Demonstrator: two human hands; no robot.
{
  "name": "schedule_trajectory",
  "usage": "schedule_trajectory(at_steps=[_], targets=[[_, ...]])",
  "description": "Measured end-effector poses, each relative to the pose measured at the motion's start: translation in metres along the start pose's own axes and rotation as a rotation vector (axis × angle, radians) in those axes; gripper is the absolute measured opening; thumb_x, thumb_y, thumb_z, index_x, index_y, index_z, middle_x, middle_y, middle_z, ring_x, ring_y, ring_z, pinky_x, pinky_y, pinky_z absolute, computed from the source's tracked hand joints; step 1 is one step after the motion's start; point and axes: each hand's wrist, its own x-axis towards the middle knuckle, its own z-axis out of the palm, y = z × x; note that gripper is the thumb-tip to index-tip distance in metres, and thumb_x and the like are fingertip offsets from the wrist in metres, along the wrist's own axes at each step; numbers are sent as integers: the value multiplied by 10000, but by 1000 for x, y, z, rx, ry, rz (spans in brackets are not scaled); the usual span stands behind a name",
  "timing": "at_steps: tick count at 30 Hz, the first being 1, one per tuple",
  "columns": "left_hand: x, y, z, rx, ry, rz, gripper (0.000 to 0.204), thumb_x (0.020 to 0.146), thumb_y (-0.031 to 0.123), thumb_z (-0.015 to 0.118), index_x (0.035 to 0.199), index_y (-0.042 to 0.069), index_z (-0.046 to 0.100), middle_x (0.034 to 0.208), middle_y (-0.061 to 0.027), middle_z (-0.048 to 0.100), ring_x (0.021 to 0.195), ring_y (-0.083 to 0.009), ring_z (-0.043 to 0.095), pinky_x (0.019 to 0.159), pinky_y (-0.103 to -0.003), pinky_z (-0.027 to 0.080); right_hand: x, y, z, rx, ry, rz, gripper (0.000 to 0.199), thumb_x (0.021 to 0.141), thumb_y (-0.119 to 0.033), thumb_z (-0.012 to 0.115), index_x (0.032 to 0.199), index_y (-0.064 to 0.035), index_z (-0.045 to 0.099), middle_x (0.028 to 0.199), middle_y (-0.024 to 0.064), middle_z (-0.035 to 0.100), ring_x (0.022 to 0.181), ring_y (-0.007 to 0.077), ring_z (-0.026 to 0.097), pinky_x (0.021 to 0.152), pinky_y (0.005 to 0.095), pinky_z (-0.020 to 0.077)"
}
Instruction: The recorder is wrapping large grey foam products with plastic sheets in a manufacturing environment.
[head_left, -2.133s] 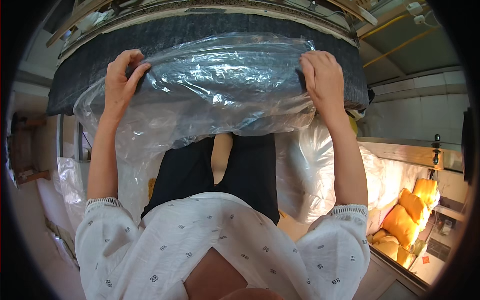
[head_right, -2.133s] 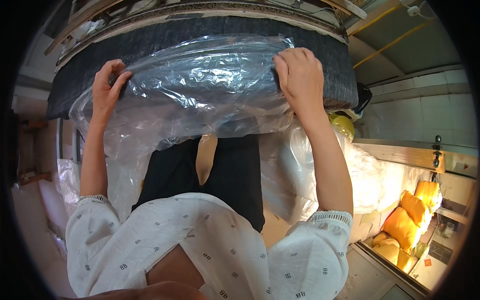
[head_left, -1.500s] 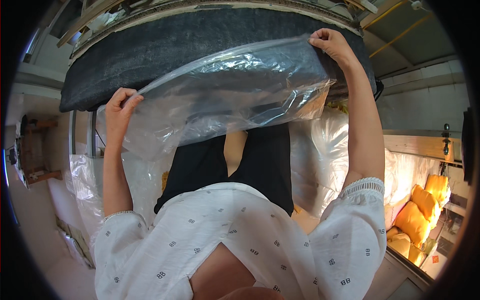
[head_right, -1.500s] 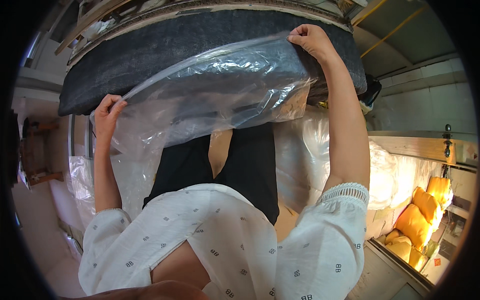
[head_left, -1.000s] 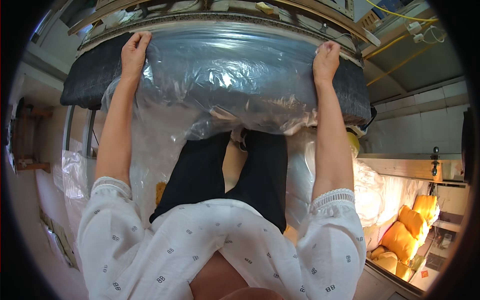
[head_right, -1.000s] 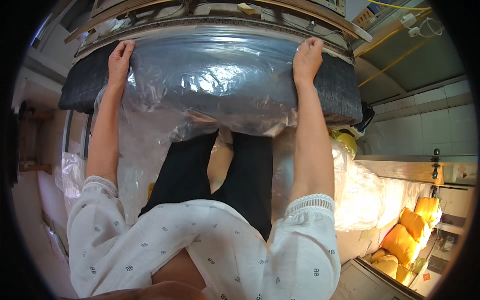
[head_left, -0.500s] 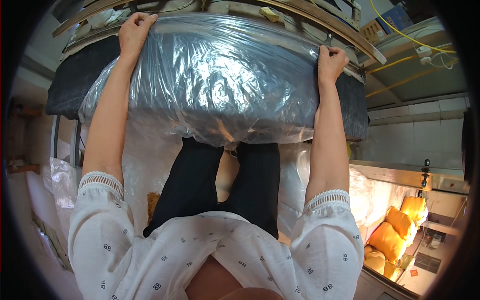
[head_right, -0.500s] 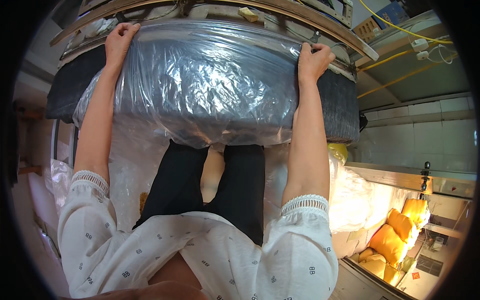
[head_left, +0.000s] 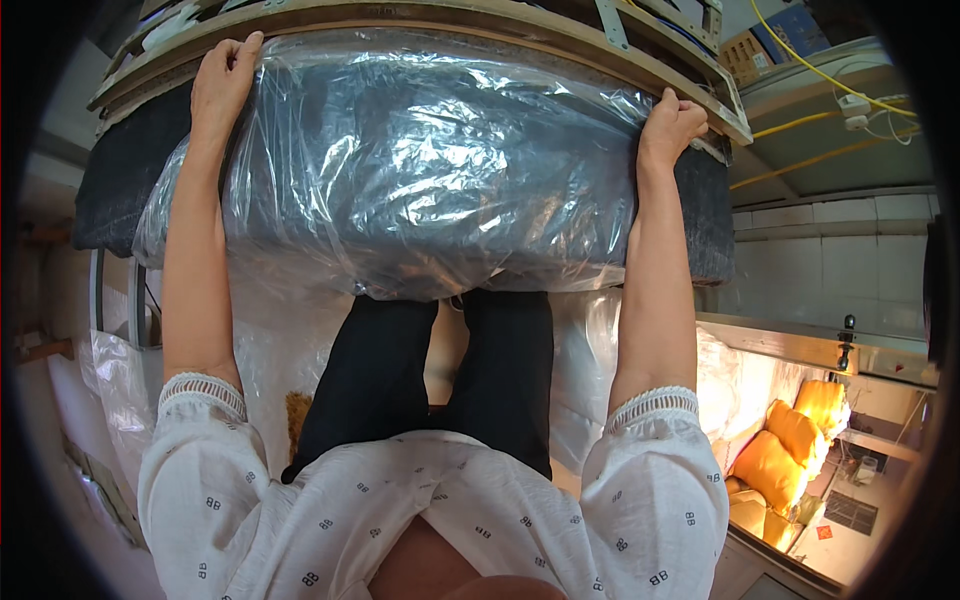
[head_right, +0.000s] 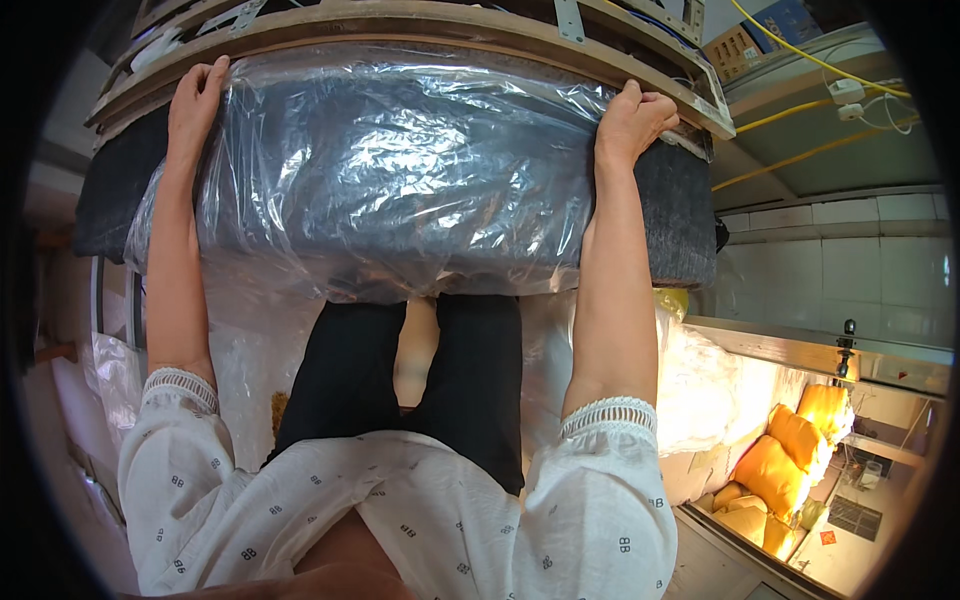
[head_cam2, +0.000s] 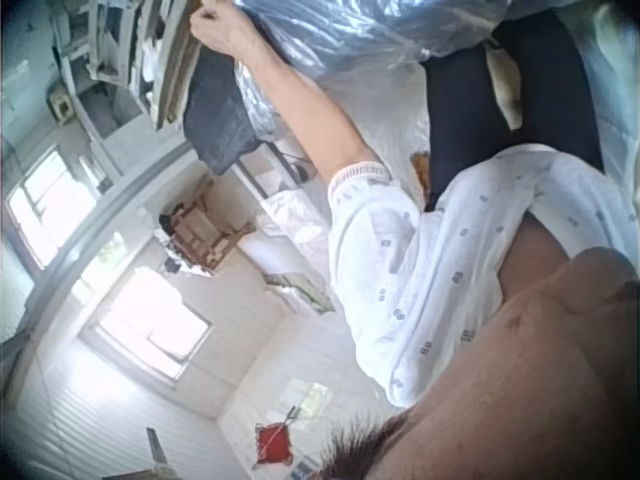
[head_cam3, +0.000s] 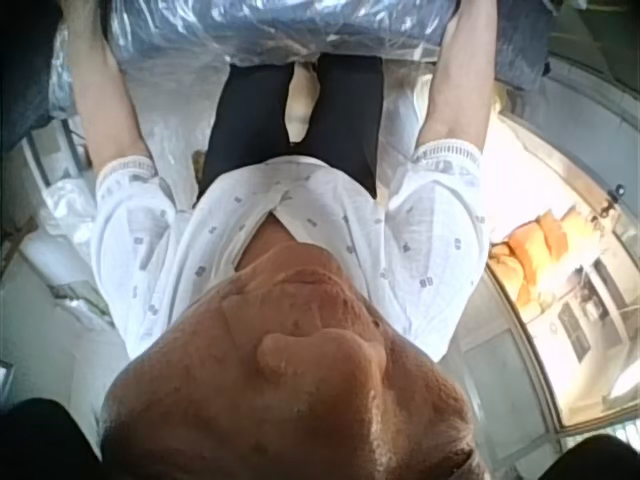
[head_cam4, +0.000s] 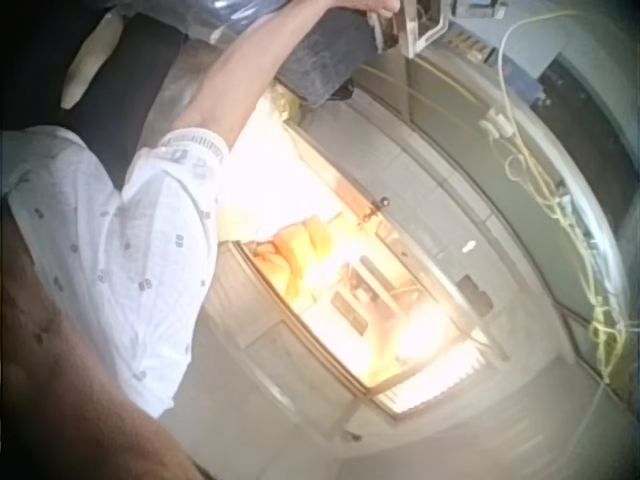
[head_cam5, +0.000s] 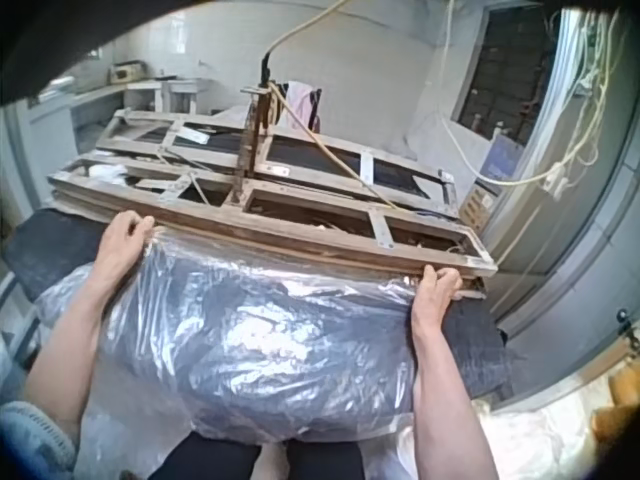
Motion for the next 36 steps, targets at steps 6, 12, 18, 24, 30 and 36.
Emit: schedule_trajectory(at_steps=[6, 12, 18, 24, 30, 36], targets=[[-21, 9, -5, -126, 54, 84, 339, 896, 349, 458, 936, 42, 596, 859, -149, 616, 815, -311, 583, 749, -340, 433, -22, -32, -12, -360, -219, 62, 441, 834, -396, 488, 865, 28, 607, 1036, 242, 492, 1014, 370, 444, 899, 467, 316], [-72, 2, -56, -80, -32, 22, 273, 907, 278, 487, 884, 14, 556, 702, -107, 509, 657, -146, 481, 648, -264, 403, -56, -17, -59, -75, -492, -236, 190, 736, -309, 657, 795, -130, 680, 917, 34, 606, 943, 266, 513, 845, 392, 360], [-125, 4, -78, -182, -92, 62, 236, 897, 255, 525, 880, 24, 570, 685, -33, 493, 657, -101, 457, 643, -233, 394, -73, -21, -88, -357, -469, -354, 428, 700, -437, 682, 880, -56, 607, 931, 117, 556, 942, 294, 514, 781, 414, 389], [-164, 69, -72, 219, 393, 359, 185, 810, 103, 576, 991, 70, 587, 956, -70, 584, 880, -240, 554, 784, -329, 402, -75, -24, -111, -85, -581, -208, 298, 715, -325, 692, 791, -42, 641, 814, 72, 587, 762, 212, 562, 697, 331, 423], [-283, 148, -13, -190, -292, 1078, 249, 717, 53, 586, 963, 93, 599, 938, -19, 599, 892, -181, 576, 789, -339, 419, -85, -29, -137, 645, -585, -72, 147, 845, -145, 618, 850, -44, 512, 746, -4, 521, 670, 69, 486, 628, 195, 404], [-291, 171, 56, 98, -142, 1060, 232, 739, 103, 561, 970, 99, 571, 1015, 9, 553, 982, -151, 529, 817, -298, 399, -104, -61, -170, 753, -709, 125, 117, 899, -106, 541, 920, -80, 429, 766, -7, 507, 614, 47, 467, 555, 171, 392]])
